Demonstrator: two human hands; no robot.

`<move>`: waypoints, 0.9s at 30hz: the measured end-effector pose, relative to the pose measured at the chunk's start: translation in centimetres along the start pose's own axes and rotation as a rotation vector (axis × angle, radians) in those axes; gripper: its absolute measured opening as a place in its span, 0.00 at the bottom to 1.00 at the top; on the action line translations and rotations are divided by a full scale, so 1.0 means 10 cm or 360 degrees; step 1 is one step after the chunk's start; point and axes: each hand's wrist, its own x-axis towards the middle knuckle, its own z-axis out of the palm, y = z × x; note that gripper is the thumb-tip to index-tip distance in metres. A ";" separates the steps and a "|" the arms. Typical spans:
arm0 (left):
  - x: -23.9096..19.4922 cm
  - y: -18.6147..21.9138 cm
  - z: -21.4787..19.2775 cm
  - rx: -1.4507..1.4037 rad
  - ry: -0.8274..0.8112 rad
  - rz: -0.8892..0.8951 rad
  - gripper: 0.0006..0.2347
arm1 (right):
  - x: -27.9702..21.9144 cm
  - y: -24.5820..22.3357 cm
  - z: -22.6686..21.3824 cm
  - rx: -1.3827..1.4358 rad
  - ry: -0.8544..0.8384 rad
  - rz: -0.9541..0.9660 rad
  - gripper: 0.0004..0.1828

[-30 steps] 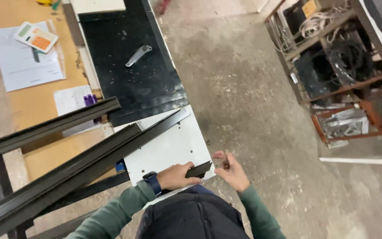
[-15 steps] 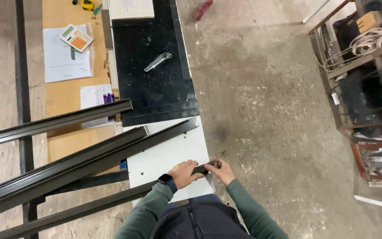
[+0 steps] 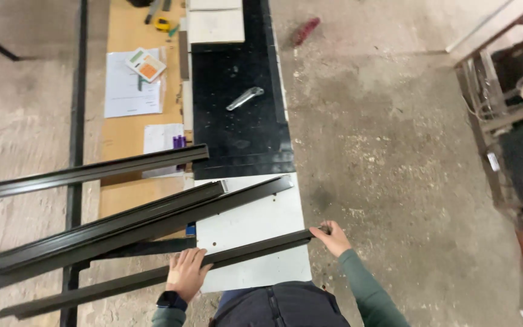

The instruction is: The person picks up dark metal profile bars from a workbench and, holding a short profile section against their body, works on its end with a small hand tool, repeating the motion. They then place the worked profile back on the bench with the other profiles and pick up another piece to continue.

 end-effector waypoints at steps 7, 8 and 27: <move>-0.64 -1.06 -0.05 0.0272 -0.0145 -0.0384 0.17 | -0.15 -0.75 -0.22 -0.0786 0.0379 -0.0381 0.37; -0.67 -1.11 -0.04 0.0266 -0.0122 -0.0411 0.17 | -0.20 -0.81 -0.14 -0.0802 0.0372 -0.0411 0.37; 3.01 -2.67 -1.46 0.0093 -0.0213 -0.0091 0.20 | 0.57 -2.94 0.30 -0.1331 0.0764 -0.1539 0.26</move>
